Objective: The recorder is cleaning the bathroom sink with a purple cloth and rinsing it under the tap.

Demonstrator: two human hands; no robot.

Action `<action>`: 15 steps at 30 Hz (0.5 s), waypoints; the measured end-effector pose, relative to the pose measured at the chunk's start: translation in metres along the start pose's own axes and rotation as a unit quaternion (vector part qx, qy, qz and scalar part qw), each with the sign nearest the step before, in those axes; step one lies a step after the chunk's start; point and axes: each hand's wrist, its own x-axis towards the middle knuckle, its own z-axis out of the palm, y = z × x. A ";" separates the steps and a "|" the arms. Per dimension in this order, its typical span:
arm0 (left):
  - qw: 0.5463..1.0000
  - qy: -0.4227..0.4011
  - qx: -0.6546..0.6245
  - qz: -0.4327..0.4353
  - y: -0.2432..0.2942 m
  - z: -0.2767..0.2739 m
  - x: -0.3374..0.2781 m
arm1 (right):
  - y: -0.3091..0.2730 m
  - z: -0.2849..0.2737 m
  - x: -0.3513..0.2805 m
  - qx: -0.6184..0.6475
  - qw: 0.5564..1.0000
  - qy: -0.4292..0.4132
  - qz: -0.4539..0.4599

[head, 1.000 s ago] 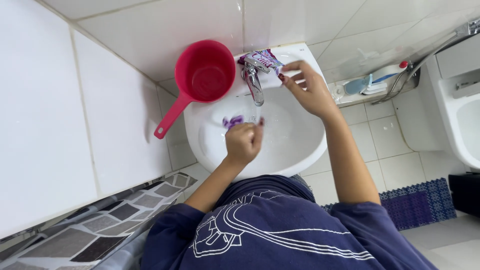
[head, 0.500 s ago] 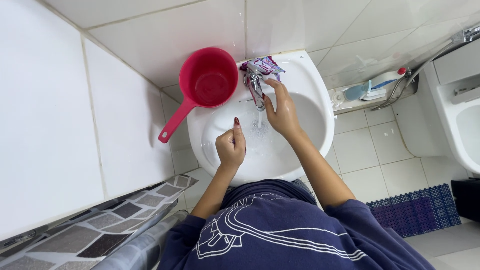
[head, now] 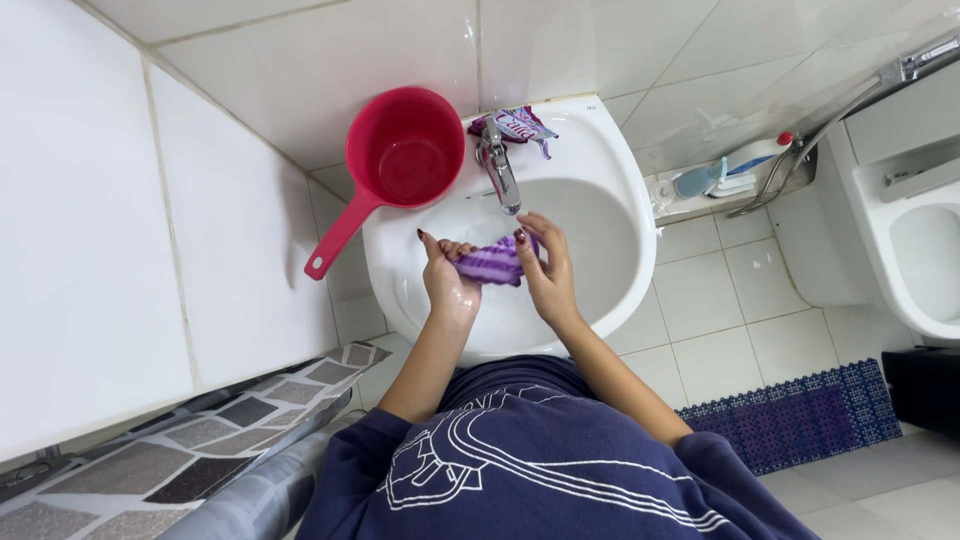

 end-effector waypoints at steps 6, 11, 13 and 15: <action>0.994 -0.081 0.073 0.020 -0.016 0.016 -0.031 | -0.004 0.014 -0.021 0.374 0.906 -0.015 0.199; 0.935 -0.206 0.278 0.077 0.000 0.033 -0.046 | -0.013 -0.001 -0.009 0.279 0.947 0.079 0.141; 0.886 -0.256 0.368 0.121 0.015 0.037 -0.051 | -0.044 -0.016 -0.001 0.188 0.970 0.095 0.122; 0.793 -0.328 0.509 0.058 0.035 0.047 -0.061 | -0.075 -0.032 0.007 -0.156 0.958 0.137 -0.198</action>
